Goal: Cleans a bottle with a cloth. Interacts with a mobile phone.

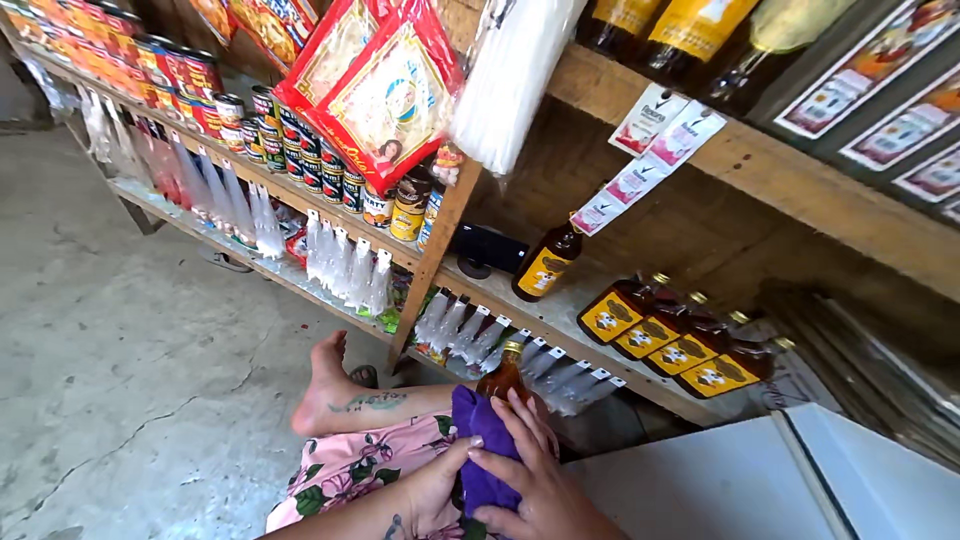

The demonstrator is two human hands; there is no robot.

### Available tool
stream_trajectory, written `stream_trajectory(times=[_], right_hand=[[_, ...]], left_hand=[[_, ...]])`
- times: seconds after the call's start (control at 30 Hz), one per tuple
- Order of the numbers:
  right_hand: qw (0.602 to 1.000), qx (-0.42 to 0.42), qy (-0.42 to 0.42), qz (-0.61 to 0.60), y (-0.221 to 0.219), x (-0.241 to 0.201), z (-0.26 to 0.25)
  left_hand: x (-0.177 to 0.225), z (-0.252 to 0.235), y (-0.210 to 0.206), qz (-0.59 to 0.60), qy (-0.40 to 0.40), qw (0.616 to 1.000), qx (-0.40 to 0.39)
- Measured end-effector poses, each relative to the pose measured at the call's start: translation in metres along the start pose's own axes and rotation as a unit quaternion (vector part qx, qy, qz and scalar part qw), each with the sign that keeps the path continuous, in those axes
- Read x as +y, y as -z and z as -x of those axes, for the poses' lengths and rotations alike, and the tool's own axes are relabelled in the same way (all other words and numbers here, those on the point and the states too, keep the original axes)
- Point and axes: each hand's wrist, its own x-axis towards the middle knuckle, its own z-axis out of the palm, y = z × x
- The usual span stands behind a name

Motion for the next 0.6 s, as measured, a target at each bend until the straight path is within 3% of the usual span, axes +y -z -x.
stream_trajectory(times=[0.27, 0.4, 0.6], right_hand=[[0.985, 0.158, -0.064, -0.037, 0.001, 0.038, -0.016], [0.980, 0.172, -0.077, -0.070, 0.000, 0.045, -0.024], [0.983, 0.169, -0.066, -0.022, -0.010, 0.035, -0.015]], left_hand=[[0.000, 0.003, -0.002, -0.100, 0.006, 0.995, -0.027], [0.000, 0.002, 0.002, -0.098, 0.016, 0.995, -0.017], [0.000, 0.003, 0.003, -0.093, 0.005, 0.996, -0.014]])
